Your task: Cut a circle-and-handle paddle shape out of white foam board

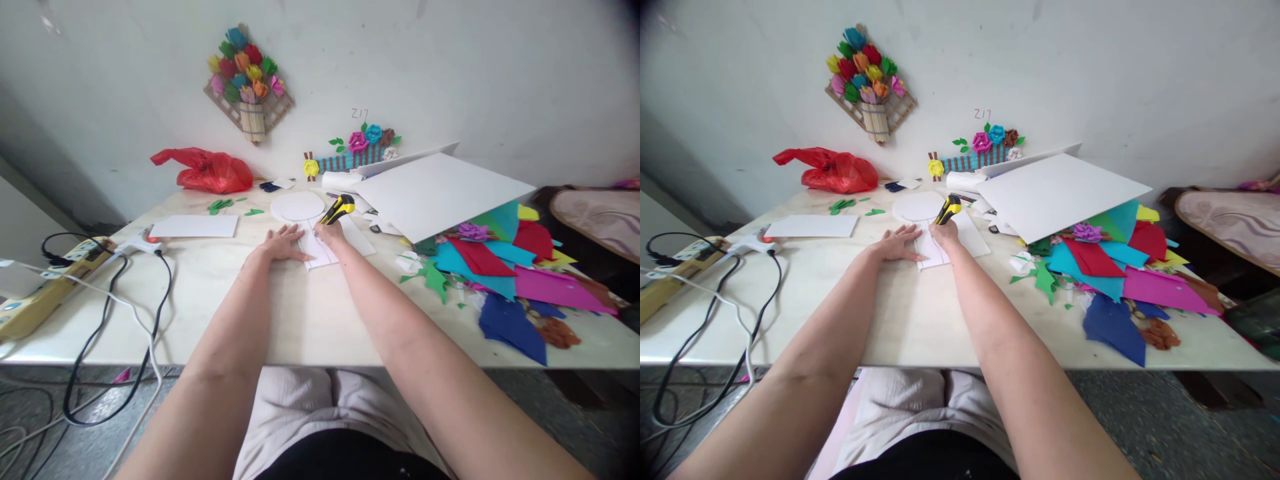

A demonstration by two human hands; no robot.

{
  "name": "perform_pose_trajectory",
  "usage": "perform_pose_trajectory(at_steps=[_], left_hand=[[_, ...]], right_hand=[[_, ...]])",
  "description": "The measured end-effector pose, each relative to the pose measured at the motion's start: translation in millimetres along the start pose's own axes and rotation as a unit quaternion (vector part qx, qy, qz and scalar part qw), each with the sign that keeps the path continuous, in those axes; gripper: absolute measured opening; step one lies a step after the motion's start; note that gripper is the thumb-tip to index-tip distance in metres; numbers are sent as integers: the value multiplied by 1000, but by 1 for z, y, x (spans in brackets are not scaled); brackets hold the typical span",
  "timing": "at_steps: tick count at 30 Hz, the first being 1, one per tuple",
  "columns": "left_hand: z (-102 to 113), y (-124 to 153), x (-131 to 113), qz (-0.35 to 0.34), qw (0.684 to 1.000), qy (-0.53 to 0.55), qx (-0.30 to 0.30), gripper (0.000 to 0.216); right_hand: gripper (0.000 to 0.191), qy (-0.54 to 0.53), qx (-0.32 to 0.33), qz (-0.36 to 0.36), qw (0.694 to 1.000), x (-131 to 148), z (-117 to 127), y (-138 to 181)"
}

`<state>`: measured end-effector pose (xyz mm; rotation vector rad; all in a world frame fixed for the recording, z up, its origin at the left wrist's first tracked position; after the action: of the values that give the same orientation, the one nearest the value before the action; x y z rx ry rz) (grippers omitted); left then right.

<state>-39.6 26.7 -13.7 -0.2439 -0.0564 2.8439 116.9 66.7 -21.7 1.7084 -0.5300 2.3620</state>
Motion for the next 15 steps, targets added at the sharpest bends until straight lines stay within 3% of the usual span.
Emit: perform_pose_trajectory(at_steps=[15], left_hand=[[-3, -2, 3, -4, 1000, 5, -7, 107]], right_hand=[[2, 5, 0, -7, 1000, -3, -2, -3]])
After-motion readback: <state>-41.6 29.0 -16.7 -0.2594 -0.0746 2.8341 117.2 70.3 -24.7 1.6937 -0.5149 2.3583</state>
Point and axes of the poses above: each hand's wrist, its own y-axis away from the middle knuckle, its own z-axis out of the back of the hand, x = y × z, the point moved 4 cm from there along -y, towards the middle knuckle, and after that the axes turned 15 degrees about -x, right-handed, at the moved point
